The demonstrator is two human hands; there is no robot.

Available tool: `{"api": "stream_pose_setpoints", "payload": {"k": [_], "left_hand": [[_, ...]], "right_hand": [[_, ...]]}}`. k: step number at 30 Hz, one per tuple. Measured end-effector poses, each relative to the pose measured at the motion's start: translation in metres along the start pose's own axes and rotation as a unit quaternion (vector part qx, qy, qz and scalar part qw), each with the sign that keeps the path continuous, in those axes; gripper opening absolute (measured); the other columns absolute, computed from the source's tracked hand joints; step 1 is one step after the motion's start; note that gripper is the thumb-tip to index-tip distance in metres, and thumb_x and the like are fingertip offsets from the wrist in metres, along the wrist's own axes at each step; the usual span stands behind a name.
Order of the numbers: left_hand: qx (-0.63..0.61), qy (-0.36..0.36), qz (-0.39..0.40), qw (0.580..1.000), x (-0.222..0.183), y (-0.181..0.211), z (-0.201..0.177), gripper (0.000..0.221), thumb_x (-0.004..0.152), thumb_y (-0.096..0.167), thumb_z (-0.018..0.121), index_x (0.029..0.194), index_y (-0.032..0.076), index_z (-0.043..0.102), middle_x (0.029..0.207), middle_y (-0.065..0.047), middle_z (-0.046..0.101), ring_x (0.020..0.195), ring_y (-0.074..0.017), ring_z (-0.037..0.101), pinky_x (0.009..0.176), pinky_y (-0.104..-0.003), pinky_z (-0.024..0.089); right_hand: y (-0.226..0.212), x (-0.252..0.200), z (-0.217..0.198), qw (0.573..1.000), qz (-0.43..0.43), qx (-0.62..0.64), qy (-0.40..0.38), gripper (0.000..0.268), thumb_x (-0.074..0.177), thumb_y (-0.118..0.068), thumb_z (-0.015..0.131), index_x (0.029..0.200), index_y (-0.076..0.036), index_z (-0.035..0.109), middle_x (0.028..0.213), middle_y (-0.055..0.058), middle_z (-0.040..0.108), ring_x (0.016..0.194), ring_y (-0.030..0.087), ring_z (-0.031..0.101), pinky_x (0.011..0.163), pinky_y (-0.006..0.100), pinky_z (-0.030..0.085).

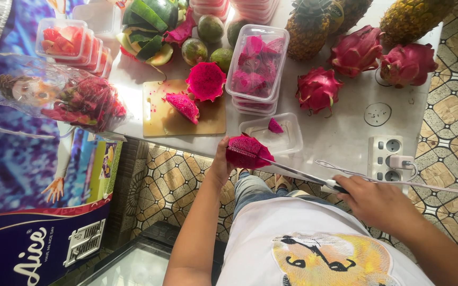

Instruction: Peeling and dicing dragon fruit and placing the pieces into plastic containers.

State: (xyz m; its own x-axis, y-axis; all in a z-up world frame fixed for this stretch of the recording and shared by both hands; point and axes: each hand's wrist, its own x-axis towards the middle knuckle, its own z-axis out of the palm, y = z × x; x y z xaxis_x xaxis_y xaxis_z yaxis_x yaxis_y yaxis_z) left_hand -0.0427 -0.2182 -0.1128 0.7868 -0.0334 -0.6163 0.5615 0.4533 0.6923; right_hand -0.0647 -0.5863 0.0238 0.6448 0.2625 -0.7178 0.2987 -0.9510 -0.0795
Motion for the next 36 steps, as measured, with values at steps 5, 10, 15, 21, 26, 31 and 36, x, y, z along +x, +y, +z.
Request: {"api": "stream_pose_setpoints", "payload": {"k": [5,10,15,21,26,31,36], "left_hand": [[-0.078,0.092,0.086,0.989,-0.007,-0.019,0.005,0.076,0.084,0.073,0.045,0.13,0.015,0.06,0.114,-0.014,0.069,0.102,-0.0287,0.067,0.067,-0.032,0.057],[-0.122,0.217,0.183,0.951,-0.014,-0.049,0.045,0.093,0.074,0.081,0.044,0.139,0.016,0.05,0.121,-0.014,0.063,0.106,-0.029,0.063,0.07,-0.033,0.052],[-0.168,0.243,0.161,0.942,-0.01,-0.067,0.072,0.083,0.08,0.061,0.062,0.143,0.016,0.033,0.116,-0.017,0.058,0.096,-0.0304,0.066,0.073,-0.033,0.058],[-0.176,0.221,0.165,0.945,-0.009,-0.071,0.076,0.064,0.085,0.05,0.063,0.133,0.016,0.037,0.115,-0.012,0.059,0.099,-0.0235,0.066,0.074,-0.034,0.059],[-0.183,0.214,0.186,0.941,-0.007,-0.074,0.075,0.063,0.085,0.049,0.065,0.132,0.017,0.039,0.11,-0.01,0.054,0.099,-0.0207,0.06,0.077,-0.035,0.058],[-0.182,0.217,0.191,0.94,0.011,-0.091,0.064,0.058,0.089,0.047,0.062,0.133,0.016,0.038,0.109,-0.009,0.056,0.096,-0.0194,0.061,0.075,-0.034,0.058],[-0.11,0.226,0.183,0.951,0.007,-0.094,0.06,0.059,0.096,0.056,0.062,0.135,0.02,0.037,0.113,-0.013,0.065,0.095,-0.0163,0.068,0.081,-0.026,0.061]], "right_hand": [[0.056,0.006,0.03,0.993,0.026,0.118,-0.004,0.059,0.093,-0.059,0.046,0.148,-0.04,0.045,0.149,-0.011,0.058,0.13,0.022,0.064,0.103,0.042,0.054],[0.039,0.015,0.046,0.968,-0.021,0.243,0.062,0.047,0.093,-0.048,0.052,0.138,-0.034,0.055,0.131,-0.007,0.074,0.109,0.022,0.075,0.092,0.036,0.054],[0.015,0.032,0.071,0.973,-0.035,0.18,0.141,0.052,0.094,-0.049,0.048,0.143,-0.032,0.049,0.142,-0.014,0.063,0.099,0.03,0.076,0.076,0.05,0.061],[0.013,0.035,0.074,0.983,-0.023,0.154,0.094,0.052,0.095,-0.052,0.043,0.144,-0.035,0.047,0.146,-0.018,0.059,0.107,0.026,0.074,0.078,0.05,0.06],[0.003,0.029,0.058,0.987,-0.01,0.15,0.064,0.052,0.097,-0.052,0.04,0.146,-0.034,0.044,0.147,-0.017,0.058,0.106,0.027,0.074,0.077,0.049,0.061],[-0.007,0.036,0.054,0.985,0.005,0.169,0.034,0.051,0.099,-0.049,0.042,0.147,-0.032,0.043,0.144,-0.01,0.061,0.112,0.03,0.071,0.086,0.05,0.058],[-0.006,0.046,0.058,0.973,-0.04,0.225,0.034,0.047,0.102,-0.036,0.046,0.147,-0.027,0.05,0.125,0.007,0.076,0.113,0.037,0.074,0.098,0.052,0.058]]}}
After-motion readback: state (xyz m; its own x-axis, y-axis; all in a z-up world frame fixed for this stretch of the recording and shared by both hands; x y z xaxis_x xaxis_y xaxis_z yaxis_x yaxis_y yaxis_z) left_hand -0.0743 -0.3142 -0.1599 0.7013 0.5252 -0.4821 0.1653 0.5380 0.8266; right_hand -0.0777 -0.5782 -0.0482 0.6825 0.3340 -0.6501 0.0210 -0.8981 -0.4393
